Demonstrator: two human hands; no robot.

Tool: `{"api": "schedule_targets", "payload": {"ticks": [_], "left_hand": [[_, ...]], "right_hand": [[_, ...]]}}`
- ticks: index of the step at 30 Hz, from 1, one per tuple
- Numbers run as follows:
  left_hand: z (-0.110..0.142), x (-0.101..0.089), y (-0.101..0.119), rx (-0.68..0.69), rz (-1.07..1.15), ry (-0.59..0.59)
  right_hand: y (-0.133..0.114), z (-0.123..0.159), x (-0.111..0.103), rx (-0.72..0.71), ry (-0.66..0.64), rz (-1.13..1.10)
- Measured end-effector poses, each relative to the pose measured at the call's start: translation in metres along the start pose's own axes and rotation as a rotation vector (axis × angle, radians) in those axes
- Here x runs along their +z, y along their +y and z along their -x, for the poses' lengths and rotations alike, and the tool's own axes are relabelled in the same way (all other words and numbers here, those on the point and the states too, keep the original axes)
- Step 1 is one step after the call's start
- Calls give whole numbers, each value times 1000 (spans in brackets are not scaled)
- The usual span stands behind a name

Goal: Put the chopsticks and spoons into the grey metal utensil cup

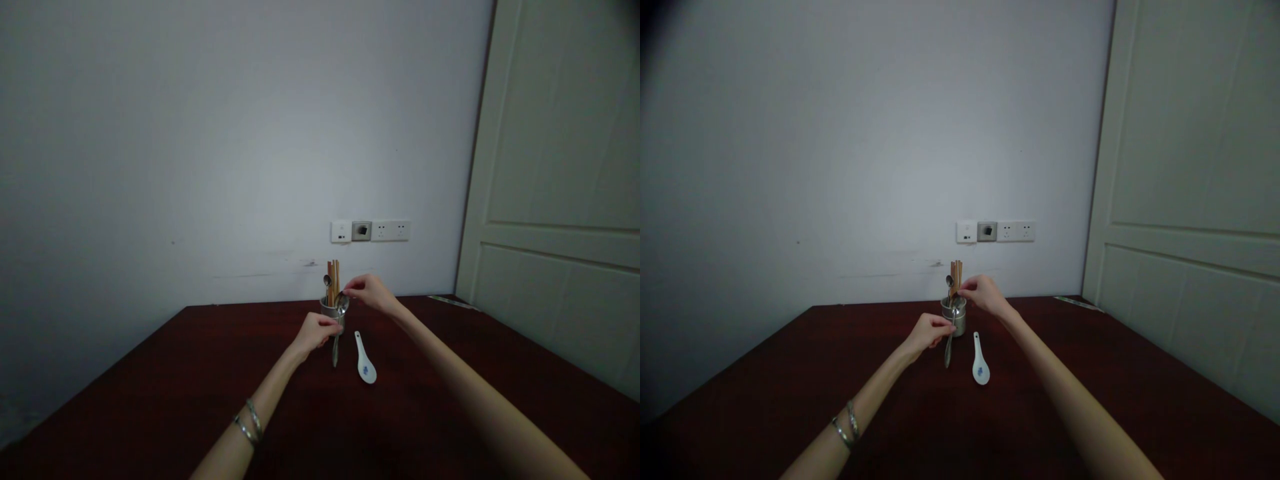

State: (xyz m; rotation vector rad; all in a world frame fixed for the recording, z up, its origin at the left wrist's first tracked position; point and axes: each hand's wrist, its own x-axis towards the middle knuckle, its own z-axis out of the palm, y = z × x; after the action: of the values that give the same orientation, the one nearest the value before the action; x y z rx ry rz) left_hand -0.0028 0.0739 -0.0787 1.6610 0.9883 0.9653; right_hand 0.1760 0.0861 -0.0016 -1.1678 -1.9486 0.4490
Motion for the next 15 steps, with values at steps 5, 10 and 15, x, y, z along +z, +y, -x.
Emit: {"api": "schedule_targets", "payload": {"ticks": [5,10,15], "left_hand": [[-3,-6,-6,39,-61,-25],[-15,-32,-36,-34,-79,7],[-23,-62,-76,-120,-8,82]], "right_hand": [[6,-9,0,-7,6,52],[6,-39,-16,35,116,66],[0,-80,-30,27,220,206]]}}
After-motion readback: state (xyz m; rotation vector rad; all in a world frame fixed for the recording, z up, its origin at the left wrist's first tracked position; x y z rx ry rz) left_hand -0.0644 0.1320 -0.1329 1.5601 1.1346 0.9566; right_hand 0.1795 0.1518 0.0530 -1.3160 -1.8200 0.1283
